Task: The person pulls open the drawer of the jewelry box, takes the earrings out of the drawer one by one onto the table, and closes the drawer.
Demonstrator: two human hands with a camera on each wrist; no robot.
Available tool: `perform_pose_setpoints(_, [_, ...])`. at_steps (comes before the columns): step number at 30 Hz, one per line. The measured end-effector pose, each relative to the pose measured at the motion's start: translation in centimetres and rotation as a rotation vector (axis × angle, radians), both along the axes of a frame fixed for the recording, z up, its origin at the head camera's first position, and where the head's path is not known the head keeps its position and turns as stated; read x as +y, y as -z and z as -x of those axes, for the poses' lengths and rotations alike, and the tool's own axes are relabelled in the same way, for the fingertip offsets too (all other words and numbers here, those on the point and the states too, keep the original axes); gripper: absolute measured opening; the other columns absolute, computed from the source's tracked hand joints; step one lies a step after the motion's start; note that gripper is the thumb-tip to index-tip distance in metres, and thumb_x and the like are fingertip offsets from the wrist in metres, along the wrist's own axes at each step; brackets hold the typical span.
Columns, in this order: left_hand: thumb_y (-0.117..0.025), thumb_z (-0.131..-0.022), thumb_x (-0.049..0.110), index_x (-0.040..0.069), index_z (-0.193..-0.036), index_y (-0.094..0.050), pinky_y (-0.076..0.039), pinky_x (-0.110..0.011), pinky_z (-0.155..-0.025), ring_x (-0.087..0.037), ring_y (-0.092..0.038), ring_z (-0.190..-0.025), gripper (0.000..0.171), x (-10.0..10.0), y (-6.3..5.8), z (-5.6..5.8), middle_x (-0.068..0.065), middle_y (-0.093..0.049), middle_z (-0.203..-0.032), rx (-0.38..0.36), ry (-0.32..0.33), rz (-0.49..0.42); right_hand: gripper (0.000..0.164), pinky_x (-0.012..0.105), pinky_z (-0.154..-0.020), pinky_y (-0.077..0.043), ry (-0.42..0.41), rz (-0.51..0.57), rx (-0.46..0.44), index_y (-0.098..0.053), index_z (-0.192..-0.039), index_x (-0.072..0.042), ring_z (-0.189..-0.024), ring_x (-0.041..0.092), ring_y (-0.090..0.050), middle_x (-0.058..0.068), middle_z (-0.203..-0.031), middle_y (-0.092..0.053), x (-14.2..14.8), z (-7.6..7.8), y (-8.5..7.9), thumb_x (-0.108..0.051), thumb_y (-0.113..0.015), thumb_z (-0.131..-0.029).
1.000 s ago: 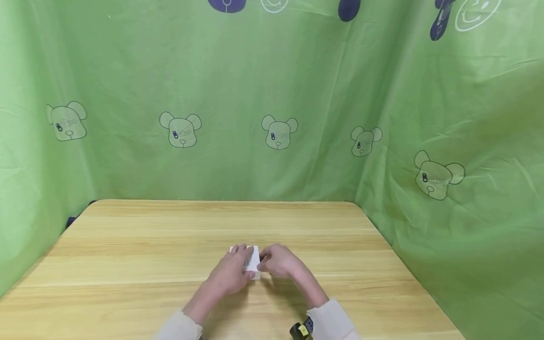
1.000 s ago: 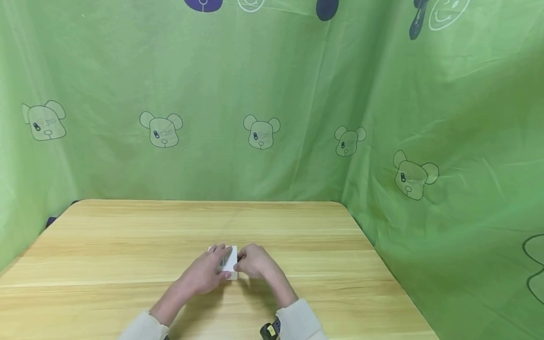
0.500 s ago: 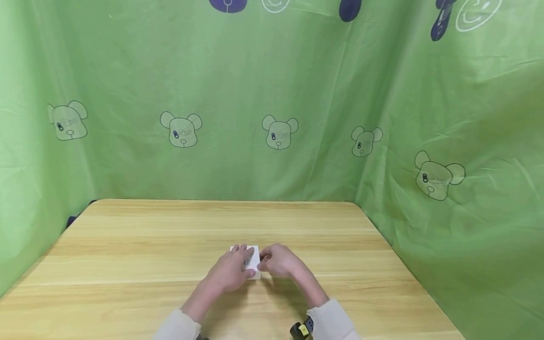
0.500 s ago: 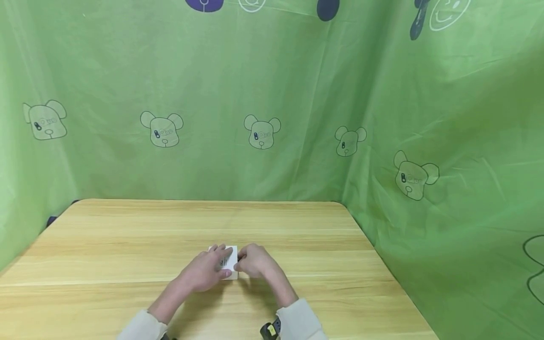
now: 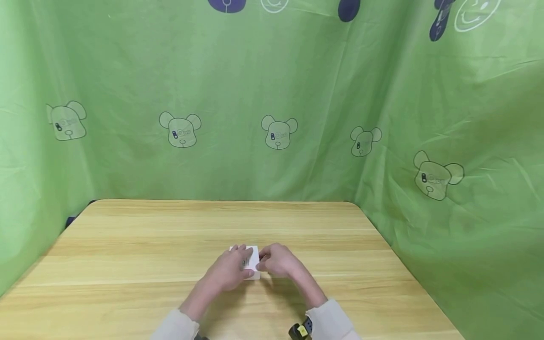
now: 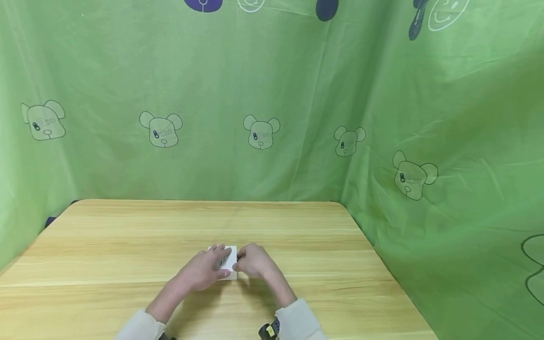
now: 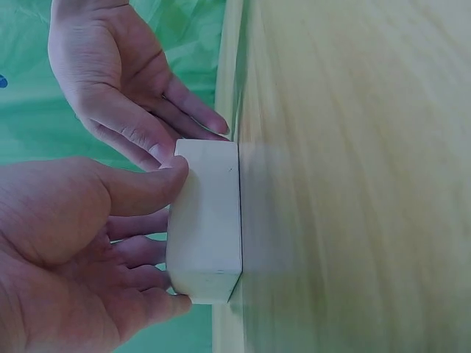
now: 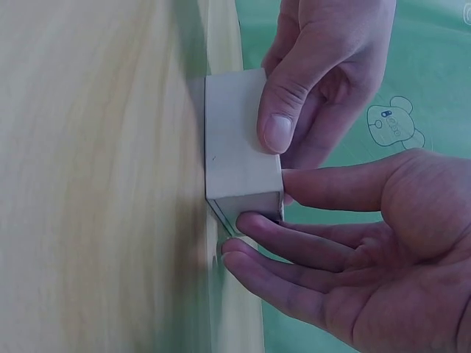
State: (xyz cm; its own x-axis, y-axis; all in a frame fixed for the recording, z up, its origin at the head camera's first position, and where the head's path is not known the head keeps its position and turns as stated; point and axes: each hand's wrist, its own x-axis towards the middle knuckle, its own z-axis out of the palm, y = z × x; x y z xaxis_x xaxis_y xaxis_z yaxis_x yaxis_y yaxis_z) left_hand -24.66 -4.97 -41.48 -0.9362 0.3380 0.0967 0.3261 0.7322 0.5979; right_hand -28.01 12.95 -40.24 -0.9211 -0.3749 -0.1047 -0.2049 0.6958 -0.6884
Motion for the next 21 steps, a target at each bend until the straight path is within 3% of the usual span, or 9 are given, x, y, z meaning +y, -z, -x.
perform_pose_setpoints(21, [-0.082,-0.083,0.013,0.001,-0.138,-0.059,-0.039,-0.065,-0.111,-0.052,-0.048,-0.133,0.061,-1.0,-0.7,0.5,-0.025,-0.053,-0.147,-0.033,-0.041,-0.004,0.036,0.036,-0.073,-0.061,0.019,0.048,-0.019,-0.068,-0.119,0.006,-0.086,0.023,-0.069,0.016,-0.103,-0.075,-1.3,-0.5,0.4,-0.012,-0.075,-0.089])
